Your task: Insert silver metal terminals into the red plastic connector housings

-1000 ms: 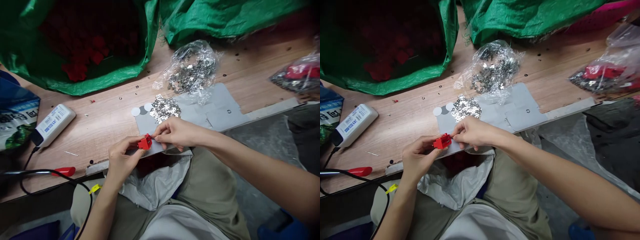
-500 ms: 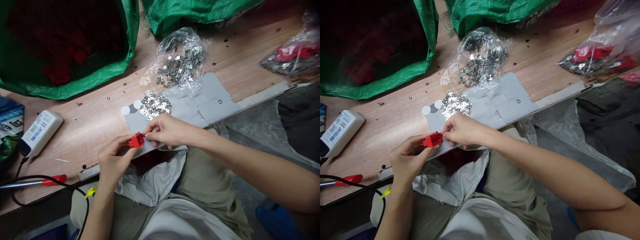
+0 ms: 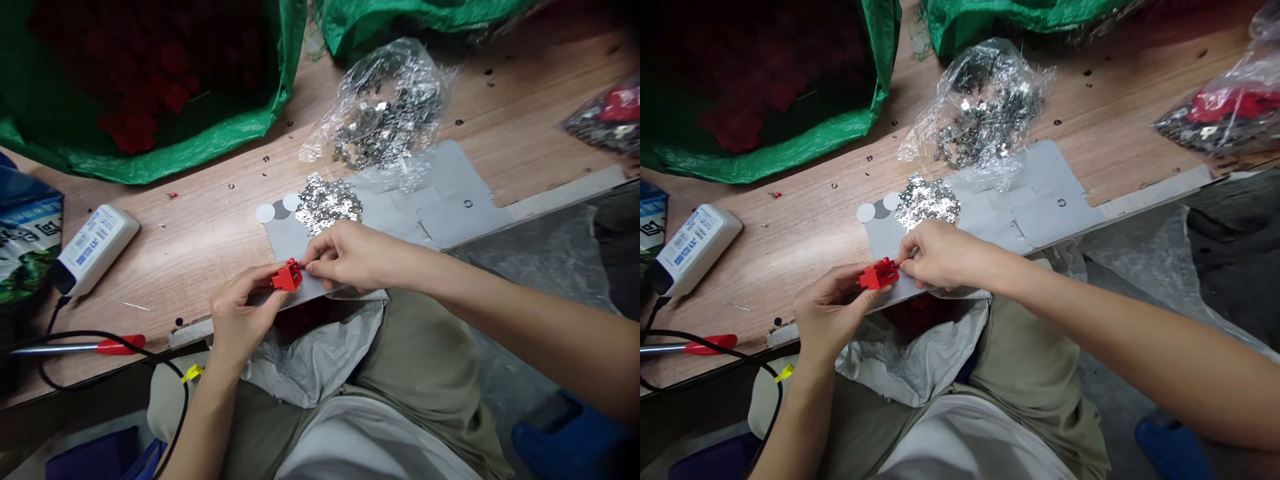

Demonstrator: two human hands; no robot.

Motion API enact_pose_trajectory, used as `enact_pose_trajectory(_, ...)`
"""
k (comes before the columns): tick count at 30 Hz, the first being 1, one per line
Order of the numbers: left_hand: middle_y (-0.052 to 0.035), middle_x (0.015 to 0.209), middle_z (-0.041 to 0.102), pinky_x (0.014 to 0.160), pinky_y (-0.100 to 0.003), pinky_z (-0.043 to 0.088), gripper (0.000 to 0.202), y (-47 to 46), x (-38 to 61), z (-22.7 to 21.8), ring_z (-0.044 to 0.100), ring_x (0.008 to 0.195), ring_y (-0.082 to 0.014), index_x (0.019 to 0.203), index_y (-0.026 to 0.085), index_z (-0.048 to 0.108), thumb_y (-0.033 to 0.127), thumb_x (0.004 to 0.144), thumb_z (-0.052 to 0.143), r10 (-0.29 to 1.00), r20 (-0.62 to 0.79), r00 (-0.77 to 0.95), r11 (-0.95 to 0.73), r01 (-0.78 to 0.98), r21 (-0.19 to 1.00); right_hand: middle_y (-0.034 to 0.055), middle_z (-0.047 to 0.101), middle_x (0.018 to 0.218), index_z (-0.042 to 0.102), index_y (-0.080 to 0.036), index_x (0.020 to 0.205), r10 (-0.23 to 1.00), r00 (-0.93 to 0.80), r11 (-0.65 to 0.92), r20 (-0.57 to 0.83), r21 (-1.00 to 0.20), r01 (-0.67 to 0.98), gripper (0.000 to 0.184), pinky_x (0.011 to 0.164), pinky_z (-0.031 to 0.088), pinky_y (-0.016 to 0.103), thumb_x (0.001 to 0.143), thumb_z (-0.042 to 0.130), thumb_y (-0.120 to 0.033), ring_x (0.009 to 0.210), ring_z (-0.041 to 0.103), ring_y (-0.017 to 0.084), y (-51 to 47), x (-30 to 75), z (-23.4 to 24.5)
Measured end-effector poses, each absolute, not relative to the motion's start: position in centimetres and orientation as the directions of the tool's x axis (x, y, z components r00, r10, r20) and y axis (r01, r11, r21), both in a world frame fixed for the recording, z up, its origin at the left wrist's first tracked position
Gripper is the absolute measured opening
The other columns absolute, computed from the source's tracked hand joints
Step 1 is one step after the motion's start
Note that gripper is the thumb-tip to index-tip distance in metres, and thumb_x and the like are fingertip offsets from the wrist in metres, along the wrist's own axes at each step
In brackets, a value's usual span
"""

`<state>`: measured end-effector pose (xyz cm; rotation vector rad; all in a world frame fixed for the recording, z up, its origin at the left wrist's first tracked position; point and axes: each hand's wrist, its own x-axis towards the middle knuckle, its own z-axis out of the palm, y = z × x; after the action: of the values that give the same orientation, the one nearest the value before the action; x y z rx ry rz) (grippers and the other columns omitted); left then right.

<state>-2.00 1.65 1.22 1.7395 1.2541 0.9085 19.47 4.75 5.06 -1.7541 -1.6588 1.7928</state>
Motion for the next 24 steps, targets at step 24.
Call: enact_pose_trajectory(24,-0.0030,0.093,0.068,0.071,-0.023,0.057,0.043,1.9,-1.0,1.7,0.068,0.078,-0.0131,0.108,0.019,0.067,0.026,0.068,0.083,0.974,0.107,0.199,-0.131,0.112,0.985,-0.0030,0.058,0.066,0.059,-0.011,0.117,0.874,-0.396,-0.266,-0.282,-0.959,0.098,0.045,0.043,0.044,0.022,0.087,0.063,-0.044,0.036,0.041,0.007,2.1,21.2,4.4)
